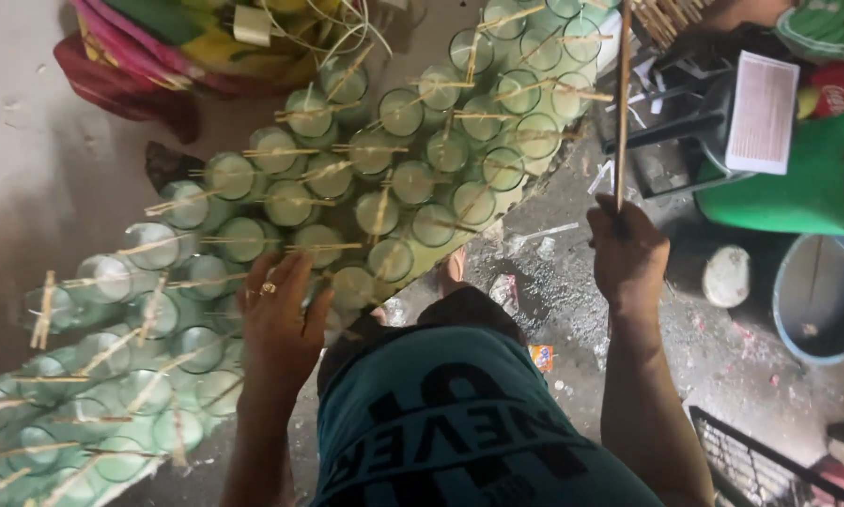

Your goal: Placing candle wicks into glass cups and centering them using wooden sticks in a production setting.

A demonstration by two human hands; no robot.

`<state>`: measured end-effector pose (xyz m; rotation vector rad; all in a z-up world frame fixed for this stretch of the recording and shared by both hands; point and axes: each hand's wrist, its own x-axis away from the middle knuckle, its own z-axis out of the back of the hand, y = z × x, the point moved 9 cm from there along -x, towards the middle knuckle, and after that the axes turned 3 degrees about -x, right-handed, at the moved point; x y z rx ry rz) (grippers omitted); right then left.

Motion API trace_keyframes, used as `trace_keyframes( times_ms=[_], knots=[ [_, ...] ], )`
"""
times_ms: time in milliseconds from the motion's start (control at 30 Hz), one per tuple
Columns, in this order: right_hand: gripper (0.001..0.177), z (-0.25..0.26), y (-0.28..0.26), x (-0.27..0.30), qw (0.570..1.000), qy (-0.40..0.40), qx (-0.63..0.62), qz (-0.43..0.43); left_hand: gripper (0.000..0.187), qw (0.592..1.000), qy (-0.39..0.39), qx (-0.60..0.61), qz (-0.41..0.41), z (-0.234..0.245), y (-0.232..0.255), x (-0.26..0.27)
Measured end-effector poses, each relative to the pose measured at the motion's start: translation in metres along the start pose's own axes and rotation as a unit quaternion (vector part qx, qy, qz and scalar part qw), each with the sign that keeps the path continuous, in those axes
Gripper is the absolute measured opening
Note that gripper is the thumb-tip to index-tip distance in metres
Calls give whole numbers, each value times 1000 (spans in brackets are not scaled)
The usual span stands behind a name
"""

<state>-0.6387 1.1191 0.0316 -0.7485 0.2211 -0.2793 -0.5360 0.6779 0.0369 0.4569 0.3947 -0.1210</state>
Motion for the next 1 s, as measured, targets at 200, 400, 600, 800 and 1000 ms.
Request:
trace_keyframes(
  times_ms=[200, 400, 600, 800, 1000],
  knots=[
    [22, -5, 31, -92, 997, -36, -59, 36, 46, 998, 26, -6, 64, -34, 53, -22],
    [24, -4, 59, -154, 991, -57, -104, 55, 46, 995, -9, -2, 97, -73, 115, -56],
    [21, -18, 45, -182, 986, -74, -112, 102, 43, 990, -28, -21, 137, -85, 122, -51],
    [17, -29, -17, -181, 955, -99, -62, 271, 39, 995, -45, 4, 92, -97, 130, -93],
    [16, -64, -46, -176, 925, -177, -17, 336, 31, 996, -64, 30, -63, -183, 169, -171]
  ],
)
